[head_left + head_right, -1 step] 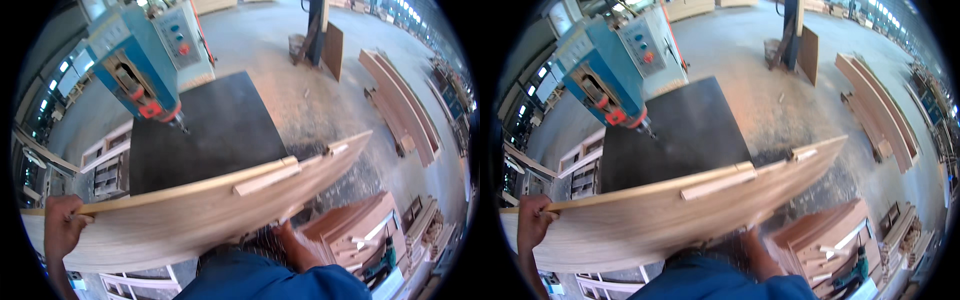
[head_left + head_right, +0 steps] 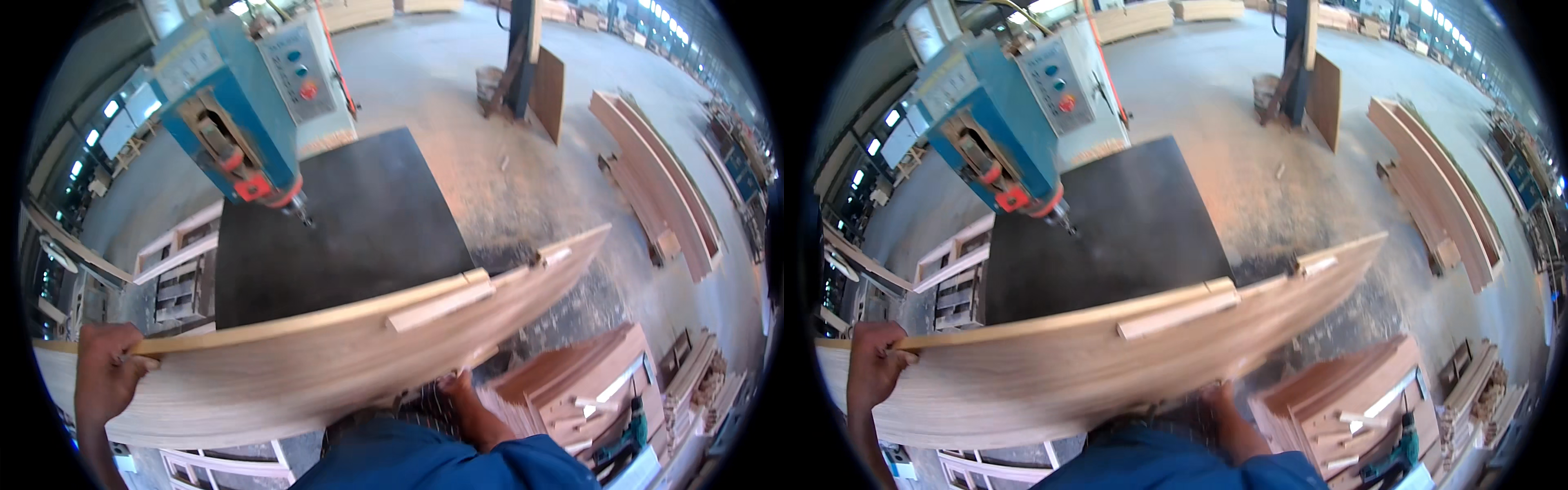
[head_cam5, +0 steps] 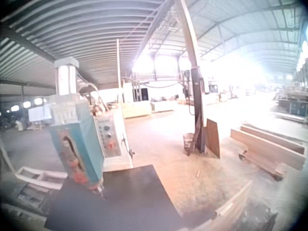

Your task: The person marks a wood lattice on the floor with a pen, picks up a schematic and a large wooden board, then places the board on a machine and secures a small wood piece onto it with a hammer and a measuring tool.

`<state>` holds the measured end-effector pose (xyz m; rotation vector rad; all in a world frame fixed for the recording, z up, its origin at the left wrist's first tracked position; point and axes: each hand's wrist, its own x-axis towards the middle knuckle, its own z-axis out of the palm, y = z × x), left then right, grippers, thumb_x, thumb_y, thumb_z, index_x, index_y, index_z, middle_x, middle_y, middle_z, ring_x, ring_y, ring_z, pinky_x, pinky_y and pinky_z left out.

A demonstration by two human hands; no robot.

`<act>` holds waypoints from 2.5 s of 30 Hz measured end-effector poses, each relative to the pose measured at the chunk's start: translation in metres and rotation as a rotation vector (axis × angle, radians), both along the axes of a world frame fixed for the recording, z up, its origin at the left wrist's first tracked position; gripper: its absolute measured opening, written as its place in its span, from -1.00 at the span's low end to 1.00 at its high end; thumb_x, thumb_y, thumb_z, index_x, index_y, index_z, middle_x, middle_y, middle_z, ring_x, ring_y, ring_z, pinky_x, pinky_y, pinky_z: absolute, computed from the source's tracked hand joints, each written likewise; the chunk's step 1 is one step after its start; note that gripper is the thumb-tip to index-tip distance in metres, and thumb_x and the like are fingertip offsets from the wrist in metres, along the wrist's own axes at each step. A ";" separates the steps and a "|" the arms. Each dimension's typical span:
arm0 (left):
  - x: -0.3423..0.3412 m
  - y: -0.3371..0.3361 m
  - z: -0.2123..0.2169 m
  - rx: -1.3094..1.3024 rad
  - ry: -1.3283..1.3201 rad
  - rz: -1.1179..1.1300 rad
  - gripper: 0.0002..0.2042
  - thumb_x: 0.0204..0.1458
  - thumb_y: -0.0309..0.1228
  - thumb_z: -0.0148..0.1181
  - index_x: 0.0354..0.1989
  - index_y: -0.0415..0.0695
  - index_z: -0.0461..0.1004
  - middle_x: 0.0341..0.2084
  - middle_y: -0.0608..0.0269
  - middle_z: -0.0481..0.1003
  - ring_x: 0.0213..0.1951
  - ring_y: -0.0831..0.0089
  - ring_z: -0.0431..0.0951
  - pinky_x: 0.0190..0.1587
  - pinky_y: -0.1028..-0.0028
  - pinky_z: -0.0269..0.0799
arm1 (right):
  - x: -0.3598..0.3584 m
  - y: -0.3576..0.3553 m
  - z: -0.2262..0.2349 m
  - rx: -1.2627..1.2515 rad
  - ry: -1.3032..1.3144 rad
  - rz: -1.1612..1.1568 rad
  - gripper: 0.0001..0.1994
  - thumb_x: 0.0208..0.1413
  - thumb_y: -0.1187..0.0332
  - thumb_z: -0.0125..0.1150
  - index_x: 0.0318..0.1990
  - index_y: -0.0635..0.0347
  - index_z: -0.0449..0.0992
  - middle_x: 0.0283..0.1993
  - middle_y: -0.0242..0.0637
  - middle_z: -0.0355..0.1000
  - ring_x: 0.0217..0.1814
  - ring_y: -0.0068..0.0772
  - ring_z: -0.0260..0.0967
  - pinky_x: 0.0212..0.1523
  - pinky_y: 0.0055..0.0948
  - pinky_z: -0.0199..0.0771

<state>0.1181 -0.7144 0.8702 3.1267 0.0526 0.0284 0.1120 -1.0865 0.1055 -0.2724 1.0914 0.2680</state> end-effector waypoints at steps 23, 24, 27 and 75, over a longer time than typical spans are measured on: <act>-0.027 0.135 -0.040 0.152 -0.212 -0.219 -0.63 -0.01 -0.30 0.29 -0.68 -0.17 0.25 -0.73 0.04 0.28 -0.57 -0.01 0.35 -0.40 0.17 0.21 | -0.018 0.058 0.128 0.084 -0.098 -0.275 -0.23 0.12 -0.30 0.04 0.34 0.03 0.24 0.38 -0.13 0.21 0.41 0.06 0.10 0.38 0.21 0.08; -0.020 0.154 -0.051 0.128 -0.216 -0.202 -0.65 0.01 -0.33 0.26 -0.68 -0.19 0.25 -0.73 0.03 0.27 -0.58 -0.02 0.35 -0.41 0.16 0.20 | -0.018 0.058 0.131 0.063 -0.113 -0.274 -0.23 0.12 -0.30 0.04 0.34 0.03 0.24 0.38 -0.13 0.20 0.41 0.06 0.09 0.39 0.20 0.06; -0.001 0.212 -0.083 -0.017 -0.142 -0.112 -0.67 0.10 -0.34 0.14 -0.65 -0.23 0.27 -0.72 -0.04 0.25 -0.58 -0.07 0.35 -0.46 0.12 0.18 | -0.012 0.068 0.158 0.000 -0.132 -0.249 -0.23 0.16 -0.28 0.01 0.36 0.05 0.21 0.41 -0.13 0.18 0.43 0.05 0.06 0.42 0.15 0.00; 0.322 0.280 -0.461 -0.660 -0.330 -0.177 -0.44 0.01 -0.24 0.35 0.16 -0.24 0.38 0.05 -0.09 0.44 0.15 -0.02 0.39 0.23 0.12 0.26 | 0.002 0.153 0.350 -0.673 -0.373 1.162 -0.51 0.37 0.12 -0.06 -0.10 0.58 0.43 -0.21 0.22 0.55 -0.22 0.12 0.60 -0.17 -0.11 0.67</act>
